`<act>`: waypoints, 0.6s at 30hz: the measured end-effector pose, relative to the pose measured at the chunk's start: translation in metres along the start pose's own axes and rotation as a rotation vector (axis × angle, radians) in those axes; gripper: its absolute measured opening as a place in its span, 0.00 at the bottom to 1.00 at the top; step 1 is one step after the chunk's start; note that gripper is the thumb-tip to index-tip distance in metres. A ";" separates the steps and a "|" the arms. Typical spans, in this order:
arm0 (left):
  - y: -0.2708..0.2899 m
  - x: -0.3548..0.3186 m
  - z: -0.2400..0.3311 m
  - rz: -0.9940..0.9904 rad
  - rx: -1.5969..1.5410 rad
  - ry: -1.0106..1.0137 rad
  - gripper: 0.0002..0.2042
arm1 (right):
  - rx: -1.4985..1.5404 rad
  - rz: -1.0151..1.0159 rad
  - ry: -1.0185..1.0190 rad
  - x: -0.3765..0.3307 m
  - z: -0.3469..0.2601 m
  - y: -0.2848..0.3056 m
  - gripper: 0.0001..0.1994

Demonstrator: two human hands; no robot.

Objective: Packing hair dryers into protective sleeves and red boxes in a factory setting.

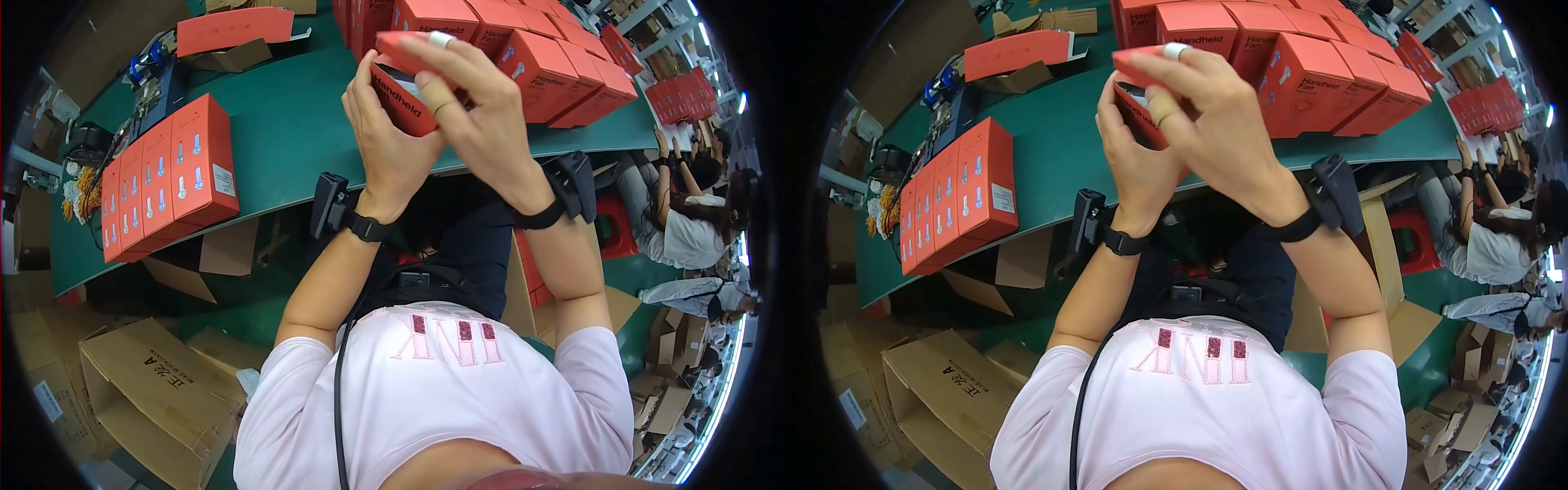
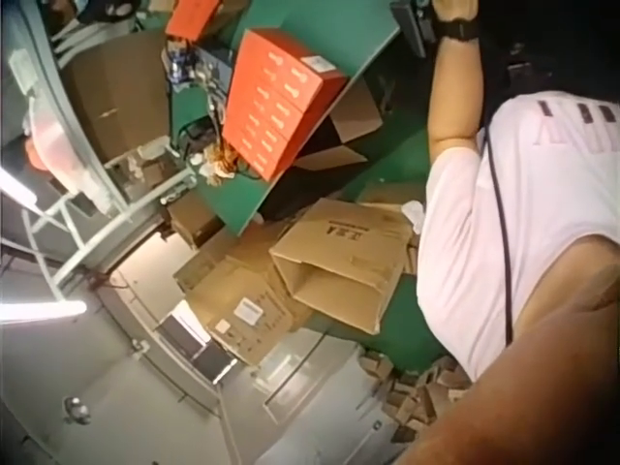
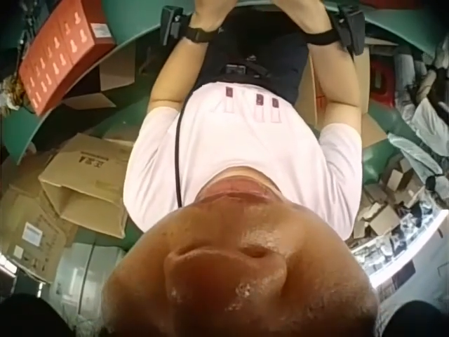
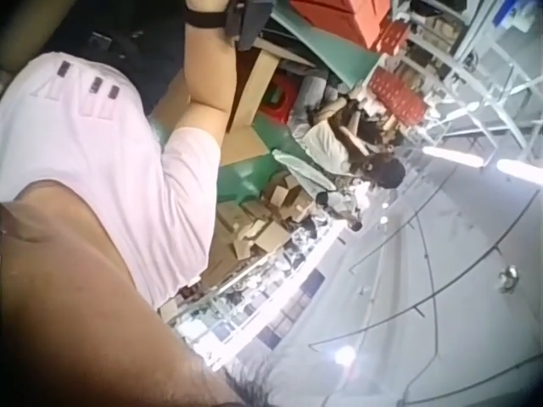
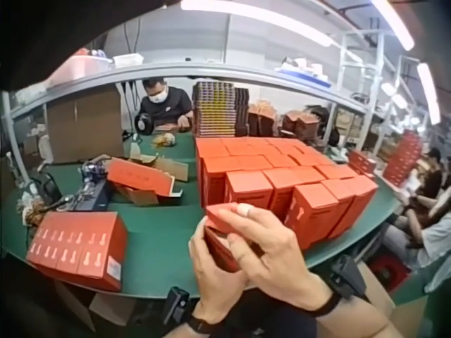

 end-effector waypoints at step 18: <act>0.000 -0.005 -0.008 -0.034 -0.125 0.115 0.44 | -0.434 -0.183 0.383 0.001 -0.008 -0.022 0.21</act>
Point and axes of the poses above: each hand's wrist, its own x-axis towards the middle knuckle, its own y-axis out of the back of the hand, z = x × y, the point moved 4 cm from there along x, towards the middle knuckle, and after that the axes turned 14 degrees about z, right-handed, at the moved point
